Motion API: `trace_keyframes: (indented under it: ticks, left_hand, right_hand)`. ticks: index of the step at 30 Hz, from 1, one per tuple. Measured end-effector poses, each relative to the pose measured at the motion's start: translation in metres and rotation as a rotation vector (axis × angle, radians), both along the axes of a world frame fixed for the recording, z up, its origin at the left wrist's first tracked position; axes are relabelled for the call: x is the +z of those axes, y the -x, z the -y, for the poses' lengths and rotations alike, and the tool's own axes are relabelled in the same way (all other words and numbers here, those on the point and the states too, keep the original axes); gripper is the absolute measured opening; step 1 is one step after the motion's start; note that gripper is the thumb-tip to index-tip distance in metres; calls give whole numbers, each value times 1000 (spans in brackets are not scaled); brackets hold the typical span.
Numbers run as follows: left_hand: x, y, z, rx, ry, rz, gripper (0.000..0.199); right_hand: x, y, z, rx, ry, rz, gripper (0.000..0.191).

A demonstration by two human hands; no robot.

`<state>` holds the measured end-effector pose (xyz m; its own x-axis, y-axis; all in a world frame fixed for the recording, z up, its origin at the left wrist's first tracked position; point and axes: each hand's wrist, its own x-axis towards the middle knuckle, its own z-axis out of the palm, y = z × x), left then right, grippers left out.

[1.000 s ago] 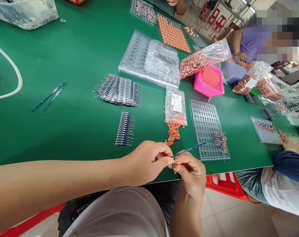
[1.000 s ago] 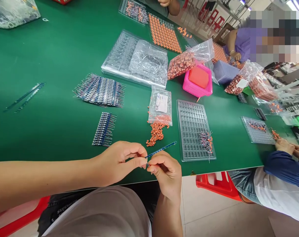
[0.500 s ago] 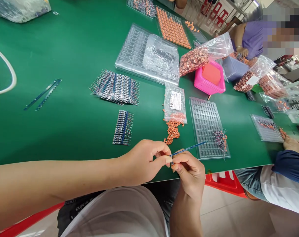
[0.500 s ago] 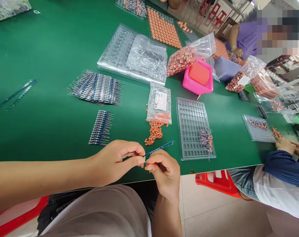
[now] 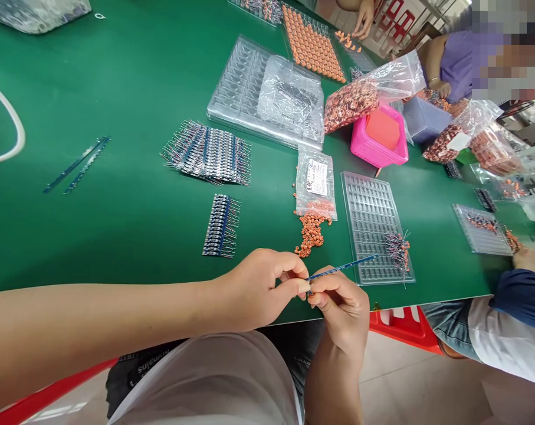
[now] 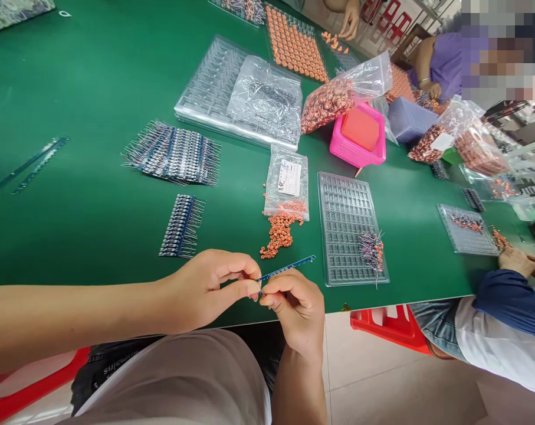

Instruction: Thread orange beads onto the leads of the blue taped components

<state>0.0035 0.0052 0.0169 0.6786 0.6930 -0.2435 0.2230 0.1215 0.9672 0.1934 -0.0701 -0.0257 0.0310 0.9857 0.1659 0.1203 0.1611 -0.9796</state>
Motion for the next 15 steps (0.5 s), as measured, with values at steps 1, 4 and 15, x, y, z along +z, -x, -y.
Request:
trace_keyframes:
  ticks: [1,4,15]
  left_hand:
    - [0,0,0,1,1,-1,18]
    - [0,0,1,2,21,-4,18]
    - [-1,-4,1,75,107,37,15]
  right_hand:
    - [0,0,0,1,1,-5,3]
    - [-1,0,0,6,7,-14,2]
    - [0,2,-4,3,-21,-29,6]
